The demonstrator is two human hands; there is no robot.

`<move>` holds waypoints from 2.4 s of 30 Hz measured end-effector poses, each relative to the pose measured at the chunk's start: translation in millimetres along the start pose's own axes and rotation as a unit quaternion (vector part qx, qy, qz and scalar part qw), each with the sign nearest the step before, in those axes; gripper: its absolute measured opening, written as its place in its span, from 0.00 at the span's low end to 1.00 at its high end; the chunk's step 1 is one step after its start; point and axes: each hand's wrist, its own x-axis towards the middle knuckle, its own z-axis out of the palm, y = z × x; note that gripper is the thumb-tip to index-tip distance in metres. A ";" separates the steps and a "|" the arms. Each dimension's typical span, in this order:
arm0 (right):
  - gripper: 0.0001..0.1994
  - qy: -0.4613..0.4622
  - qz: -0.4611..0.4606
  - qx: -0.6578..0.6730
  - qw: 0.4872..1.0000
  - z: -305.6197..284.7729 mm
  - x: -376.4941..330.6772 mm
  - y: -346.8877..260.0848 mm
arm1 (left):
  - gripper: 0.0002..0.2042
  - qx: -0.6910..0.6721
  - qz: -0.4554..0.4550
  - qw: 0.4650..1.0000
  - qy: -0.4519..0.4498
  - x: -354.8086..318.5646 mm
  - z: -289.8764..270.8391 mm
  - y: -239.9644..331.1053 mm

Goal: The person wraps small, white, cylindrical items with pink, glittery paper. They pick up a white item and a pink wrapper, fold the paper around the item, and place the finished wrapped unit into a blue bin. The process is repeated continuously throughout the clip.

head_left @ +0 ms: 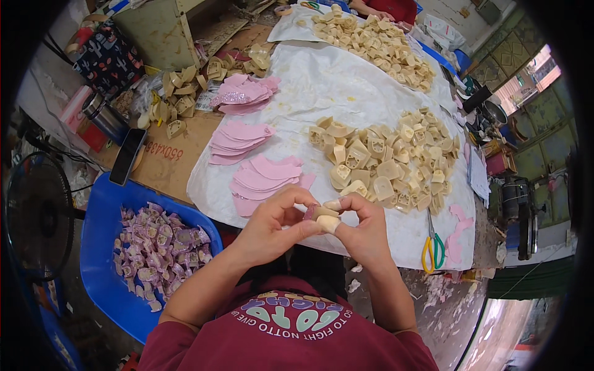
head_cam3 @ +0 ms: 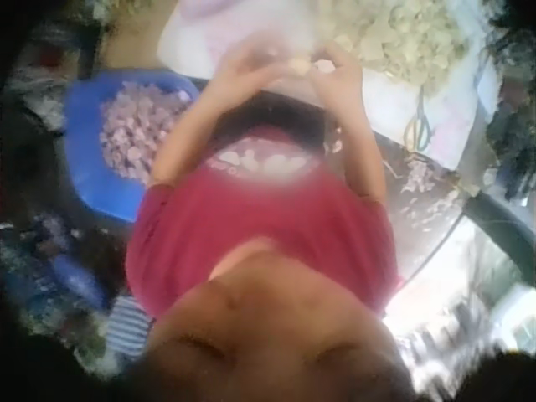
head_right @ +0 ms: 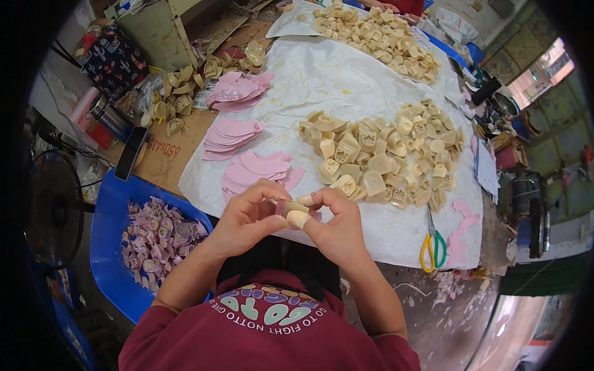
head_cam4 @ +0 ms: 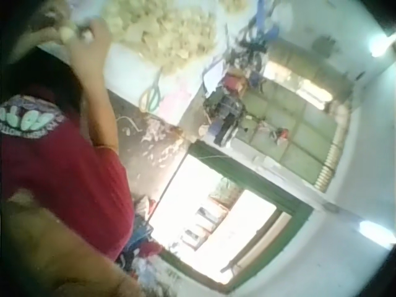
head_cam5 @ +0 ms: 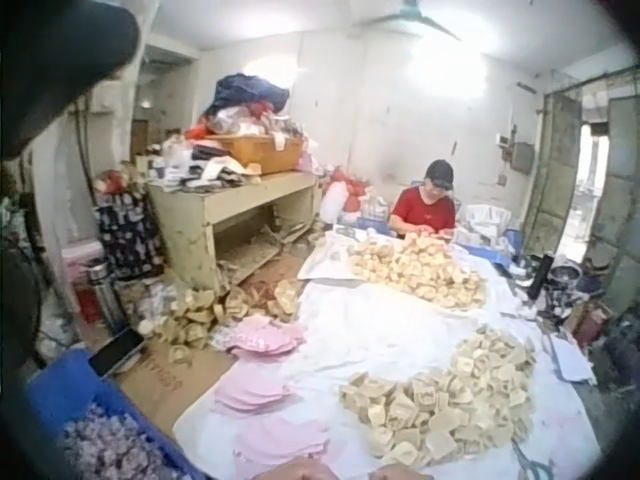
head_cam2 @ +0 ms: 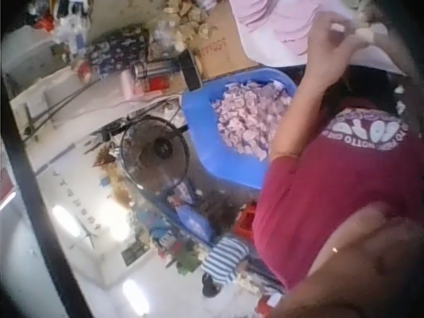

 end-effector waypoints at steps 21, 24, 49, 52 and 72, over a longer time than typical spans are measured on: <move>0.10 -0.023 0.025 0.410 0.911 -0.3 -30.8 -1.2 | 0.15 0.261 0.302 0.916 0.033 -15.6 7.0 20.2; 0.11 0.003 0.049 0.365 0.930 4.3 -30.3 -14.6 | 0.15 0.312 0.320 0.893 0.055 -12.7 12.3 16.3; 0.14 0.008 -0.290 -0.122 0.949 6.1 0.2 5.6 | 0.10 0.212 0.173 0.955 0.113 -4.6 21.5 -9.8; 0.13 -0.043 -0.178 0.087 0.979 4.3 2.7 14.8 | 0.08 0.004 0.077 0.989 0.123 -4.1 26.5 -15.7; 0.08 -0.040 -0.209 -0.101 0.972 3.6 8.5 -2.5 | 0.06 -0.090 -0.031 0.989 0.116 -6.7 19.9 -8.6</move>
